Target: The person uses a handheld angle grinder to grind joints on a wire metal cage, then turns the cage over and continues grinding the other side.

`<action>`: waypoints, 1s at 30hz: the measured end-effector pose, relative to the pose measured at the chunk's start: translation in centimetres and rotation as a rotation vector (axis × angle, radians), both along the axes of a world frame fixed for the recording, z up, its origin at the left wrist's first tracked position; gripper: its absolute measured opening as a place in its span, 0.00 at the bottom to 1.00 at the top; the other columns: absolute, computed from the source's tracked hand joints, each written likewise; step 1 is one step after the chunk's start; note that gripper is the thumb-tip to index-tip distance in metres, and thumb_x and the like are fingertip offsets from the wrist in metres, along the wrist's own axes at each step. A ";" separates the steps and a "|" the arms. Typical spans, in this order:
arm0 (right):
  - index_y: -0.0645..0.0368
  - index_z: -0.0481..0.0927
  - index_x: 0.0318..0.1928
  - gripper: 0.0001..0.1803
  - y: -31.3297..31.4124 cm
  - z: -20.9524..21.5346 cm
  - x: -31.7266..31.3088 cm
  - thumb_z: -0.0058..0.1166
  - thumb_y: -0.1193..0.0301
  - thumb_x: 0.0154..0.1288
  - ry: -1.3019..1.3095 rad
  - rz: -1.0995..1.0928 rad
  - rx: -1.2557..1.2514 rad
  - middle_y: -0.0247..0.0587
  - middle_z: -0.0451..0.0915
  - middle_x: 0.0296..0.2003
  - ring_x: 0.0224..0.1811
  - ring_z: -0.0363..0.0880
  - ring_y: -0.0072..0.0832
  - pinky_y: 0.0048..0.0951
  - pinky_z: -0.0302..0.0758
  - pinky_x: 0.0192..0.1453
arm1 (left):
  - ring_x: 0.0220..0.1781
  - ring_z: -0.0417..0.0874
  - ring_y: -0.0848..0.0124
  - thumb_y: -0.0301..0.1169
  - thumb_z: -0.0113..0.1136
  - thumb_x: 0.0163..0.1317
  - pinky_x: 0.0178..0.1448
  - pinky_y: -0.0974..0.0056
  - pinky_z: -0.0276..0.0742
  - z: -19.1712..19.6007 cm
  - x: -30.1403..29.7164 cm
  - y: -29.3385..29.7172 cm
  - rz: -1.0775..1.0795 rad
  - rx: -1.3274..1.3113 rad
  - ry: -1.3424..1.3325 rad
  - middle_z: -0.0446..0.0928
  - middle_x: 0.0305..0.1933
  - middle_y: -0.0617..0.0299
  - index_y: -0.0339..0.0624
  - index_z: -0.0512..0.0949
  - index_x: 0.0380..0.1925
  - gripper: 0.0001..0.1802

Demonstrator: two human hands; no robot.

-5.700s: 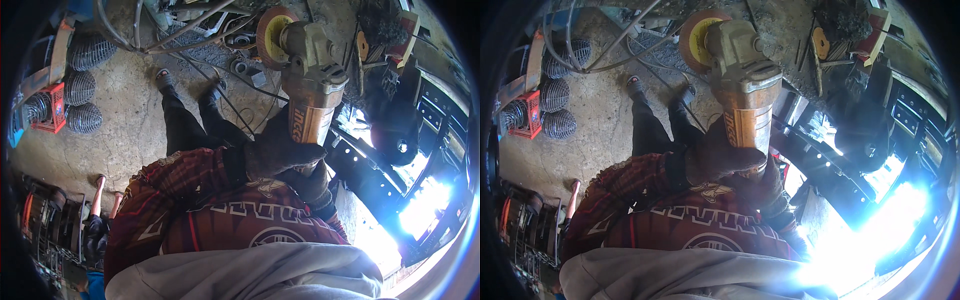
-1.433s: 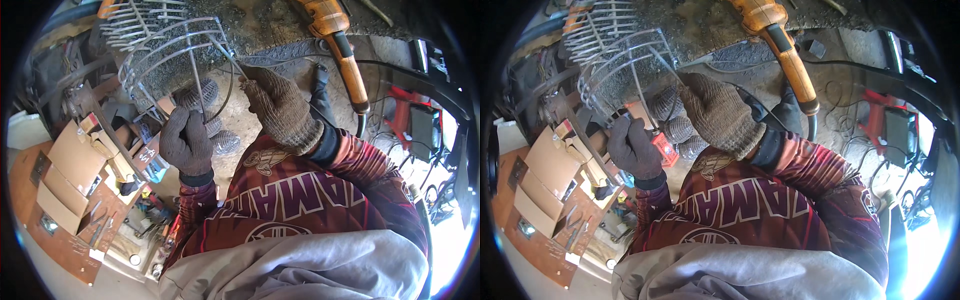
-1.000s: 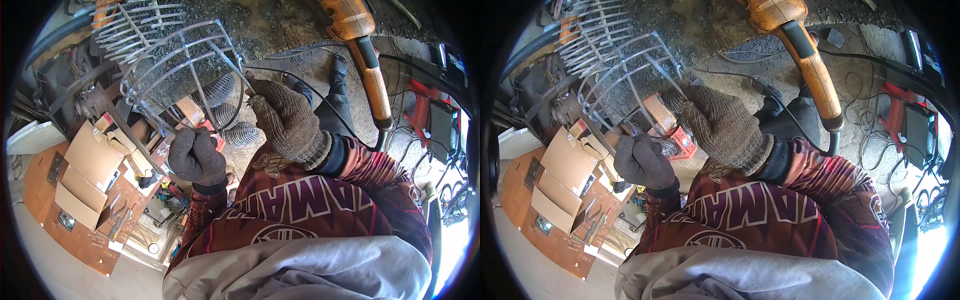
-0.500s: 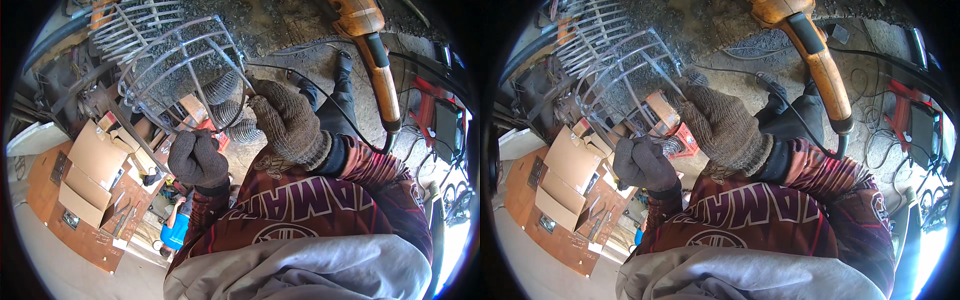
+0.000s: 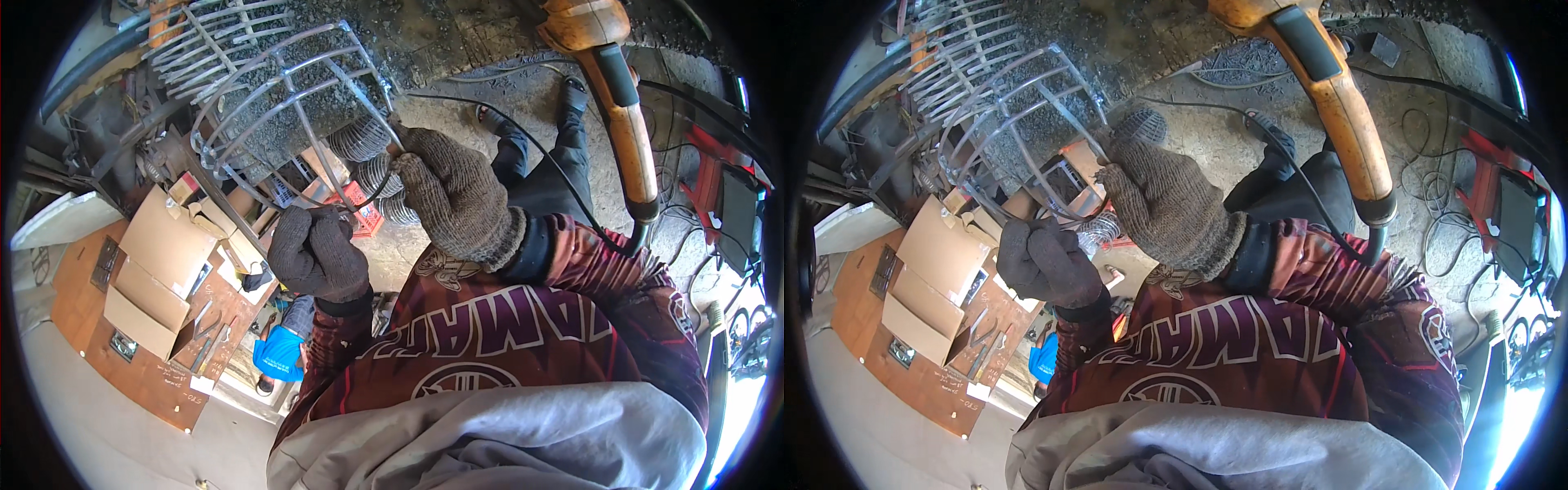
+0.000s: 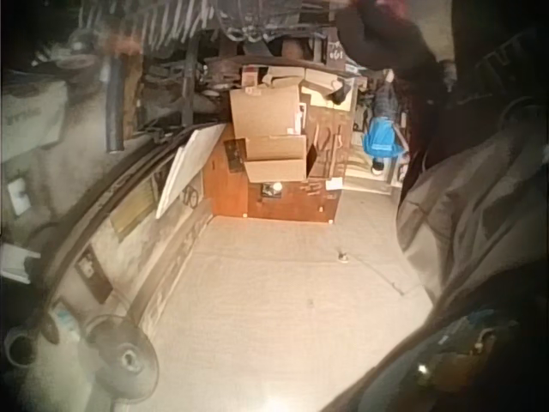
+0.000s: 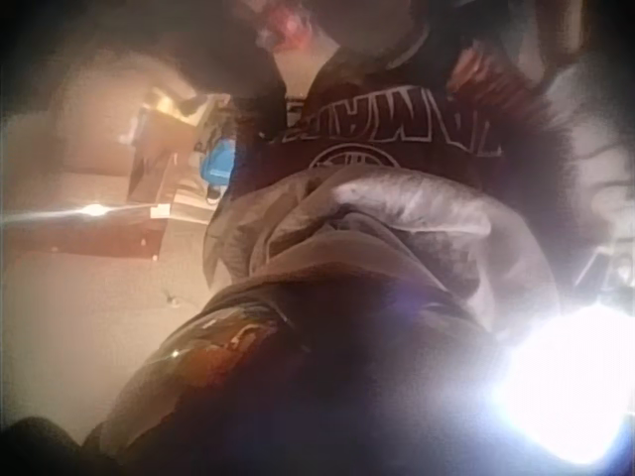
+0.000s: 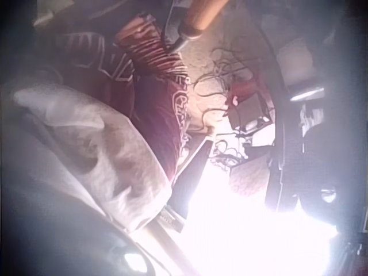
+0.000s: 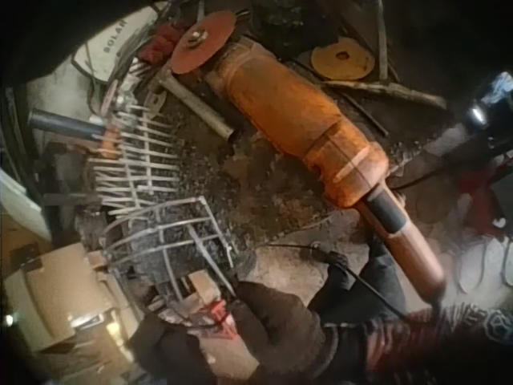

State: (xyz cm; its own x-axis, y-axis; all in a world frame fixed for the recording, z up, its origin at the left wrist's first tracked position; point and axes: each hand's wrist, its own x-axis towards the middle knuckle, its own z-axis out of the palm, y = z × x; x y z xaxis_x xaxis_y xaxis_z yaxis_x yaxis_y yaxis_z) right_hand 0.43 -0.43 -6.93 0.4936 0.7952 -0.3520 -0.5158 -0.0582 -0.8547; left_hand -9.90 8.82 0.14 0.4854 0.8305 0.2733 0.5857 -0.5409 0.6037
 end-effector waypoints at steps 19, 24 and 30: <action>0.66 0.78 0.55 0.18 -1.6 1.9 3.9 0.48 0.64 0.76 -0.059 0.167 -0.014 0.40 0.81 0.31 0.29 0.79 0.21 0.25 0.76 0.35 | 0.19 0.64 0.81 0.21 0.52 0.61 0.22 0.71 0.59 -0.3 -2.1 0.9 -0.060 -0.002 0.035 0.66 0.20 0.66 0.34 0.71 0.22 0.08; 0.67 0.75 0.59 0.20 -4.4 4.3 6.0 0.48 0.66 0.75 -0.080 0.178 -0.143 0.35 0.79 0.31 0.32 0.78 0.19 0.26 0.76 0.37 | 0.24 0.77 0.78 0.19 0.58 0.64 0.26 0.71 0.73 -0.7 -3.3 0.8 -0.153 0.034 -0.023 0.79 0.34 0.57 0.32 0.77 0.49 0.13; 0.59 0.65 0.66 0.28 -0.5 4.0 7.4 0.51 0.66 0.69 -0.957 0.133 -0.253 0.56 0.81 0.43 0.44 0.83 0.51 0.48 0.80 0.45 | 0.23 0.79 0.71 0.19 0.62 0.59 0.29 0.67 0.75 -0.7 -0.9 -0.9 -0.262 0.159 -0.121 0.81 0.31 0.54 0.33 0.80 0.41 0.09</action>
State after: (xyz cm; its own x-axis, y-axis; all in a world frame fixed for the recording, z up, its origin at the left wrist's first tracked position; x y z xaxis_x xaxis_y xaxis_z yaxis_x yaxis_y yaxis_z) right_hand 7.84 -0.96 -2.94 0.5706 0.8210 -0.0192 0.4072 -0.3032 -0.8616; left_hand -10.80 7.94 -0.59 0.6334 0.6239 0.4579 0.3431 -0.7567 0.5565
